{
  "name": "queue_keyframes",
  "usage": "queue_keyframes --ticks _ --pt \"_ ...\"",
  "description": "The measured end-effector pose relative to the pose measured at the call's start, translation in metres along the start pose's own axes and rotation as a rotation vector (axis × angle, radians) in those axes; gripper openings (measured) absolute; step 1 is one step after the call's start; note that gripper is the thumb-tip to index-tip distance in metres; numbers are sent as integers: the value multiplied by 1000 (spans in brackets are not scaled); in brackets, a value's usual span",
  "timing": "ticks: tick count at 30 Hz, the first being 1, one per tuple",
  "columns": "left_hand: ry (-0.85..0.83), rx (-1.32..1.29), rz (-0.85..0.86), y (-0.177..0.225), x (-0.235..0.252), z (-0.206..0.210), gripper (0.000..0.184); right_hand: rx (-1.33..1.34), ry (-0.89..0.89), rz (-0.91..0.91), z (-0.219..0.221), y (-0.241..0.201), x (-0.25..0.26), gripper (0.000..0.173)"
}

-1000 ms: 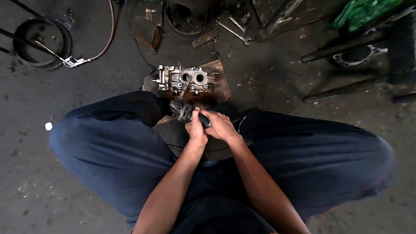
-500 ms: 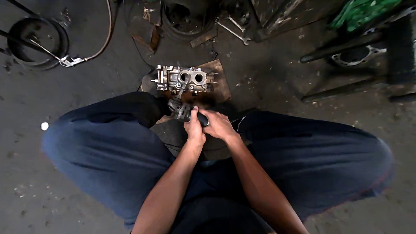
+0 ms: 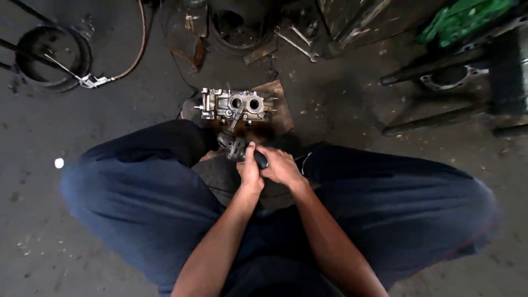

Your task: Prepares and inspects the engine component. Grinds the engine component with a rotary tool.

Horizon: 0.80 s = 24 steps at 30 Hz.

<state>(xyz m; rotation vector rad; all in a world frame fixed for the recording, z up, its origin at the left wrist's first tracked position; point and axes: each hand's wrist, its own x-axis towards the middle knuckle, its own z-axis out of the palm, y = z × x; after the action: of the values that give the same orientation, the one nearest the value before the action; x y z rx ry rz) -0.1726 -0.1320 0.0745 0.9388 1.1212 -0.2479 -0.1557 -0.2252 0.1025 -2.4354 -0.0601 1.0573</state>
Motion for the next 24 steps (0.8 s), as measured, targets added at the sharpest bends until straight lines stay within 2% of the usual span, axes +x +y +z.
queue_keyframes --ticks 2,7,12,15,24 --pt "6 7 8 3 1 3 44 -3 -5 -1 -3 -1 3 73" --pt "5 31 38 2 9 0 53 29 47 -17 4 2 8 75" --pt "-9 15 34 3 7 3 47 8 26 -6 0 3 9 72" --pt "-18 24 56 9 14 4 51 55 75 -30 3 3 17 74" --pt "-38 35 99 12 15 7 57 104 66 -44 -2 7 24 75"
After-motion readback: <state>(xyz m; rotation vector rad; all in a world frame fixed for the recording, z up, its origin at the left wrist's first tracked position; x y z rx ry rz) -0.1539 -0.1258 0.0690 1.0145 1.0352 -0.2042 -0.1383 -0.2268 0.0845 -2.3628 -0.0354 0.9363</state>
